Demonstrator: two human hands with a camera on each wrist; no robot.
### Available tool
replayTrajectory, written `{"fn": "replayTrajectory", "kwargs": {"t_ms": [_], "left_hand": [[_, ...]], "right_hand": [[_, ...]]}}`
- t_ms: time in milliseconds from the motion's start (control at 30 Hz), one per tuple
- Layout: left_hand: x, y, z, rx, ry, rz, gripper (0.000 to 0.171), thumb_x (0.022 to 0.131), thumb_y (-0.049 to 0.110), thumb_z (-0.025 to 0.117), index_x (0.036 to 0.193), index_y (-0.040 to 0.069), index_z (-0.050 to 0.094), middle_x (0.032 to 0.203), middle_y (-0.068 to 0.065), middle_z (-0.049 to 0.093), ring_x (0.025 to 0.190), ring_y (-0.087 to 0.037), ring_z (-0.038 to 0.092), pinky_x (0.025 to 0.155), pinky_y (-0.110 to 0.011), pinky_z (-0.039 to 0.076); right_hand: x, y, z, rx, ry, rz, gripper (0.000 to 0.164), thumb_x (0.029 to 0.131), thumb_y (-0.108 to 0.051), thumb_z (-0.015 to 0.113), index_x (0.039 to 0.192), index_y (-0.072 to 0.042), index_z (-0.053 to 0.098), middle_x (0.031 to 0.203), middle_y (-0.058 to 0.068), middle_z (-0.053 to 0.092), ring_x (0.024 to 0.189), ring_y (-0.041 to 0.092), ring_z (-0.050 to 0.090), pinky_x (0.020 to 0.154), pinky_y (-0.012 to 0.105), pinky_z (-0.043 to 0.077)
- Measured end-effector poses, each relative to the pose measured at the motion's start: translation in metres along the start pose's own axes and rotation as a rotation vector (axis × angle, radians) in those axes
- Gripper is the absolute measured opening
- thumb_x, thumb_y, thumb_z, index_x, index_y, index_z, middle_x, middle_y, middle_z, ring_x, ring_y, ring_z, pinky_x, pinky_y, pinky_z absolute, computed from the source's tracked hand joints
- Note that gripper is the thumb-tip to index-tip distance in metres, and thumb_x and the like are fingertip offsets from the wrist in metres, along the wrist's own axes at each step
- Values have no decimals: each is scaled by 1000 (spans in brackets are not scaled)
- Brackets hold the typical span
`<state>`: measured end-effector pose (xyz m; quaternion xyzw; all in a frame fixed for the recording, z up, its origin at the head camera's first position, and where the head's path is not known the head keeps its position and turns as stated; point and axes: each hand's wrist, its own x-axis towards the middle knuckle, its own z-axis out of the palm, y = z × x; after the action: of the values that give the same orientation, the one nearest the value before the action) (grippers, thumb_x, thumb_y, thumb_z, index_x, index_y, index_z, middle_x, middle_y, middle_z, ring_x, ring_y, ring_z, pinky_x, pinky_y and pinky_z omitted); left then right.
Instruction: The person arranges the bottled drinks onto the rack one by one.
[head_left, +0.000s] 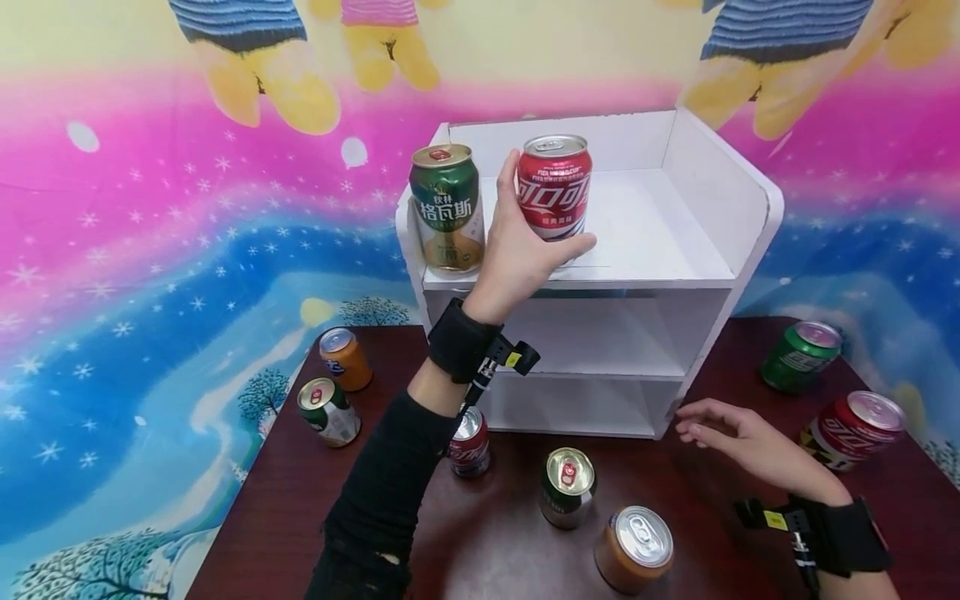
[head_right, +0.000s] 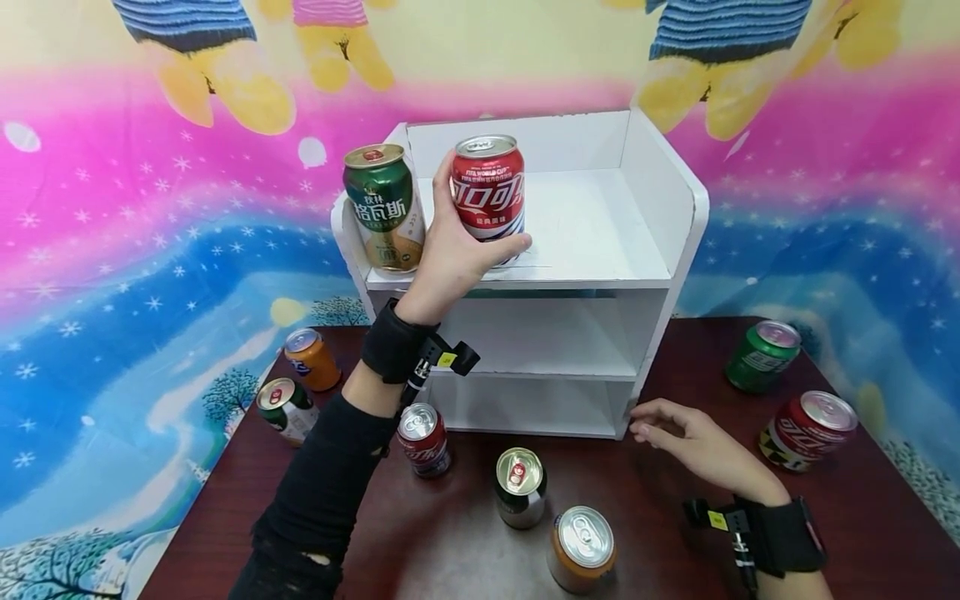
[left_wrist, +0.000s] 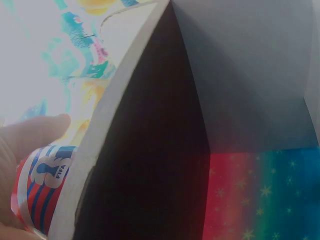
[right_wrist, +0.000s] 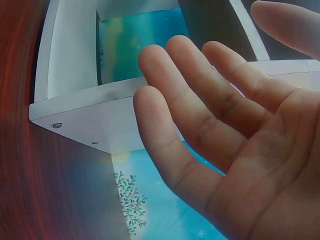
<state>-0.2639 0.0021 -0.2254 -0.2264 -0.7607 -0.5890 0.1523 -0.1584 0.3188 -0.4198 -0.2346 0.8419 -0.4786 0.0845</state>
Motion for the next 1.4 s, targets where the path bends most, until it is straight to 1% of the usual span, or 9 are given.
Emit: {"fn": "replayTrajectory", "kwargs": {"t_ms": [200, 300, 400, 533, 633, 833, 967, 1200, 1400], "left_hand": [[0, 2, 1, 3, -42, -23, 109, 74, 15, 80, 150, 28, 2, 138, -2, 39, 120, -9, 40, 101, -35, 35], [0, 3, 1, -3, -40, -29, 109, 75, 13, 79, 150, 29, 1, 136, -3, 41, 118, -9, 42, 99, -33, 37], [1, 5, 1, -6, -37, -27, 108, 74, 12, 79, 149, 29, 3, 135, -2, 42, 118, -9, 43, 98, -32, 37], [1, 6, 2, -4, -40, -27, 107, 74, 12, 79, 149, 29, 5, 134, -2, 42, 117, -9, 43, 99, -32, 37], [0, 7, 2, -1, -39, -26, 106, 74, 12, 79, 148, 28, 5, 134, -2, 42, 117, -9, 43, 98, -31, 37], [-1, 7, 2, 3, -45, -36, 106, 75, 12, 79, 149, 28, 5, 135, -2, 41, 119, -9, 42, 99, -32, 37], [-1, 8, 2, -2, -48, -39, 106, 75, 11, 78, 149, 28, 3, 136, -3, 40, 119, -9, 42, 100, -32, 36], [-2, 8, -1, -2, -63, -65, 110, 76, 14, 79, 149, 28, -2, 139, -3, 37, 123, -10, 39, 103, -37, 33], [-12, 12, -5, 4, -51, -105, 111, 77, 18, 79, 150, 27, -5, 142, -4, 33, 127, -10, 34, 106, -44, 29]], "right_hand": [[-1, 1, 0, -4, 2, 5, 28, 100, -5, 45, 123, 9, 50, 106, -1, 65, 95, 11, 63, 75, 22, 52], [-1, 0, -1, -16, 13, 30, 29, 100, -8, 46, 123, 8, 51, 105, -2, 66, 94, 11, 63, 74, 23, 52], [-1, 0, -2, -25, 18, 32, 28, 100, -8, 46, 122, 7, 52, 104, -3, 66, 93, 8, 63, 74, 23, 52], [-1, 0, -3, -23, 6, 6, 27, 100, -5, 45, 123, 7, 51, 106, -3, 65, 93, 7, 62, 74, 22, 52], [-2, 0, -3, -21, 7, 11, 27, 100, -4, 45, 123, 8, 51, 106, -3, 65, 94, 7, 62, 74, 22, 52], [-3, 0, -2, -22, 5, 35, 30, 100, -9, 46, 124, 9, 50, 105, 1, 65, 93, 9, 63, 75, 22, 52], [-3, -2, -3, -26, 7, 48, 31, 100, -11, 46, 124, 8, 50, 106, 1, 65, 94, 8, 63, 75, 22, 52], [-2, -2, -2, -15, 4, 31, 29, 100, -8, 46, 124, 8, 51, 107, 0, 64, 95, 9, 63, 75, 22, 52], [-1, -2, -1, -19, 7, 30, 29, 100, -8, 46, 124, 9, 51, 106, -3, 65, 94, 7, 63, 74, 22, 52]]}}
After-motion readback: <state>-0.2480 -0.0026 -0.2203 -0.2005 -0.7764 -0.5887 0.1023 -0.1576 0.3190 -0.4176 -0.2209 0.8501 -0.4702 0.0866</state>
